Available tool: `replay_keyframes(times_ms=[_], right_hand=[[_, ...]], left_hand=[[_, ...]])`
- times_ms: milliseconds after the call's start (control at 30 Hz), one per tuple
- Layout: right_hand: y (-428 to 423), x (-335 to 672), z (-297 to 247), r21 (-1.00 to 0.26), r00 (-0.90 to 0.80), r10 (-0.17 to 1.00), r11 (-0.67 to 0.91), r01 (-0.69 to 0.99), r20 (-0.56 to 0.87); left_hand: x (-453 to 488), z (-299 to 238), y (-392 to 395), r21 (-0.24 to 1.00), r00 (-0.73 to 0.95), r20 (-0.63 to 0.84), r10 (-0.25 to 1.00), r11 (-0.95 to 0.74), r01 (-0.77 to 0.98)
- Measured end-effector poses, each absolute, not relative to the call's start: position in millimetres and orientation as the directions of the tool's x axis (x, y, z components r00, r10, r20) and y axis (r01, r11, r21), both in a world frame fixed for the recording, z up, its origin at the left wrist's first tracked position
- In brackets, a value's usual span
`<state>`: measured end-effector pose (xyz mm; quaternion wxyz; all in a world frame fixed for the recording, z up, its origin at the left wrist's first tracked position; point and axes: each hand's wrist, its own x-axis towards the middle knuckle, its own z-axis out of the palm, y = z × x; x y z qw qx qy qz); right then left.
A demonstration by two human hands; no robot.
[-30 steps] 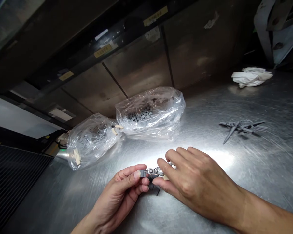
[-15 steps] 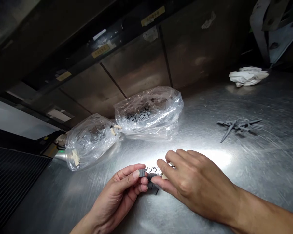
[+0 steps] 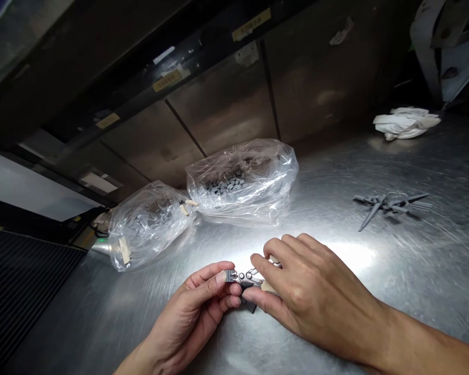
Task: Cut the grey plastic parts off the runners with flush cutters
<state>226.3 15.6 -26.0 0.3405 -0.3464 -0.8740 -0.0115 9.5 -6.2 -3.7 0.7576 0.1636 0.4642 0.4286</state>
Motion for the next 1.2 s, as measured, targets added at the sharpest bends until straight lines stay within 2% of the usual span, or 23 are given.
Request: replay_keyframes(times_ms=[233,400,867,1067,1200], right_hand=[[18,227,-28,-0.188,-0.474,0.611,0.716,0.672,0.635],[18,228,-28,-0.213,-0.462,0.631,0.706,0.675,0.623],[19,230,-36,-0.248,-0.446,0.628,0.715,0.653,0.638],[21,235,-40,-0.227,-0.442,0.613,0.718,0.658,0.655],[23,239,-42,-0.245,-0.454,0.634,0.713,0.658,0.626]], left_hand=[[8,-4,-6,0.613,0.231,-0.572,0.787,0.598,-0.517],[8,-2,-5,0.597,0.185,-0.604,0.775,0.594,-0.539],[5,-3,-5,0.572,0.229,-0.603,0.764,0.614,-0.544],[0,-1,-8,0.559,0.42,-0.531,0.736,0.677,-0.479],[-5,-2,-11,0.54,0.579,-0.364,0.73,0.672,-0.507]])
